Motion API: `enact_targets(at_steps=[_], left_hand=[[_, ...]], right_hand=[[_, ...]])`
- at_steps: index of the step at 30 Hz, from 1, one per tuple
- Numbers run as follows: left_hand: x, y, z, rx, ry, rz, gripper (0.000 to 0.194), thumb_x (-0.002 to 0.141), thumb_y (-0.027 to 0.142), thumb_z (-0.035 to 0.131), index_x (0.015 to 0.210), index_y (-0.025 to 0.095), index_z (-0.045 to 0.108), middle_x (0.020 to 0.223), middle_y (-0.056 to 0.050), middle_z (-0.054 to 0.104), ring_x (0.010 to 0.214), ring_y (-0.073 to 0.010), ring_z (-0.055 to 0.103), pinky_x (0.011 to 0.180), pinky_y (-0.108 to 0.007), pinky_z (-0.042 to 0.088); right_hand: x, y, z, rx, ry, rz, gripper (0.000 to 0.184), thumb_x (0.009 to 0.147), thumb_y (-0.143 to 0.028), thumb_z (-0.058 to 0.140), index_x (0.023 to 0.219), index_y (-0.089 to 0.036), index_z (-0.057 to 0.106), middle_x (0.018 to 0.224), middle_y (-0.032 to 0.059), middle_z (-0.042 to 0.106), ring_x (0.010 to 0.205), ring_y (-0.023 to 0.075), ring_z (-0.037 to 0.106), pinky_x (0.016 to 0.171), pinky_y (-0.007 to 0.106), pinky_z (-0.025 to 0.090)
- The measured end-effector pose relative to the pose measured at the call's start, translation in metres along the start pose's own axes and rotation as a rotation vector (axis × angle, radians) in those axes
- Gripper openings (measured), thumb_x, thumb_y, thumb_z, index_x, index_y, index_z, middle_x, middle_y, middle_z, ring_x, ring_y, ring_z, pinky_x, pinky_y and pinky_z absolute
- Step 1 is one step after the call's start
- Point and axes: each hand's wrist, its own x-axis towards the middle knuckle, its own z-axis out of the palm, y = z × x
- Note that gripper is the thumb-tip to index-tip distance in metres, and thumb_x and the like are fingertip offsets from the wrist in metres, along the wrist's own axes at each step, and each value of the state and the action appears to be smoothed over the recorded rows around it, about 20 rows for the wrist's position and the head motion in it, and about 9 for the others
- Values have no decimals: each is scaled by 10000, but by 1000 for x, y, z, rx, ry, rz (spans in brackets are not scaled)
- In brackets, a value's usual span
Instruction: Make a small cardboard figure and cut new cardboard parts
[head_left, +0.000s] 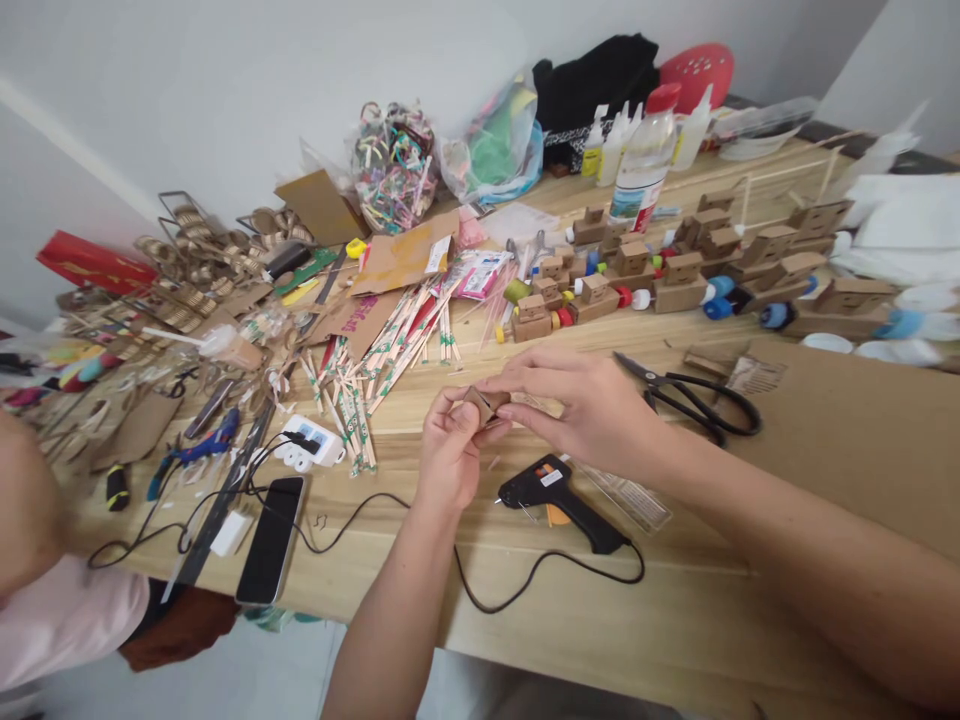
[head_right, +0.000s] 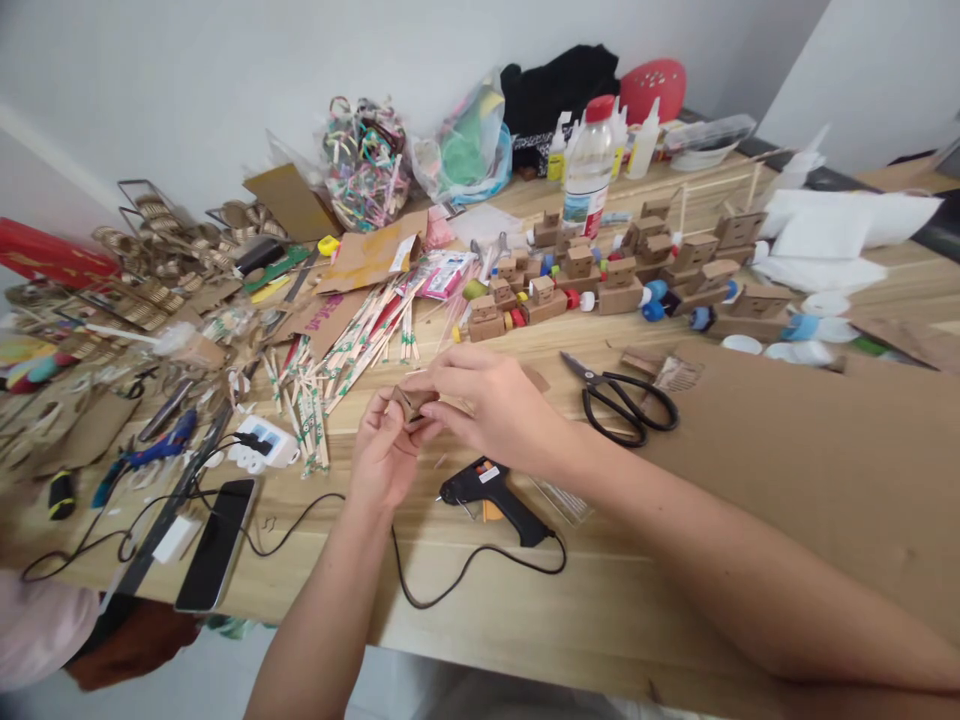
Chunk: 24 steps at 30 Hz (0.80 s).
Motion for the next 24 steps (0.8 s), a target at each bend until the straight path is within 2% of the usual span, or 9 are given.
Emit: enact_targets(at_steps=[3,6,9,13,16,20,24], left_hand=[[0,3,1,-14,-26,-84,565,513,521,1005,776,199,623,748,49,761,626,-114,745,621,-208,635],[0,2,2,-52,-27,-131,568,493,483,1022,787,196,630,754,49,761,632,-115,746,618,-204,639],[0,1,1,-67,-22,-141,553,519,478,1016,810,196,641,781,28,769,665,-131,756,615,-206,639],[0,0,0,-65,-21,-129,513,569,463,1001,816,185,649,839,-4,785,742,-155,777,651,-211,649],[1,-2,-1,-64,-3,-123,511,554,453,1009,805,193,648,812,15,770,747,-153,777,653,-211,652],[2,-5,-2,-70,1,-107,541,507,487,1018,783,207,647,788,30,756,695,-129,750,623,-200,635],[2,-6,-3,-38,-7,-103,537,541,514,1000,794,211,636,799,22,753,678,-126,726,638,-230,628]], right_hand=[[-1,3,-1,-25,-23,-5,208,973,-142,628,1112,-206,770,931,67,783,889,197,755,810,309,627],[-1,6,-4,-13,-53,7,177,970,-165,651,1099,-202,767,1097,94,800,1014,214,767,907,330,622],[-1,7,-4,28,-117,27,182,959,-166,670,1119,-214,742,1198,82,800,1096,221,764,970,333,604],[-2,7,-2,12,-159,23,121,957,-175,674,1065,-211,716,1156,81,813,1041,228,779,889,316,618],[-2,7,1,-31,-149,-24,76,972,-172,650,1015,-209,700,1106,85,816,988,221,777,864,315,613],[0,7,4,-99,-100,-118,97,990,-147,607,978,-205,684,1017,82,815,880,207,765,816,315,607],[0,8,6,-151,-86,-157,147,1017,-162,550,962,-199,681,946,83,808,800,207,749,762,327,603]])
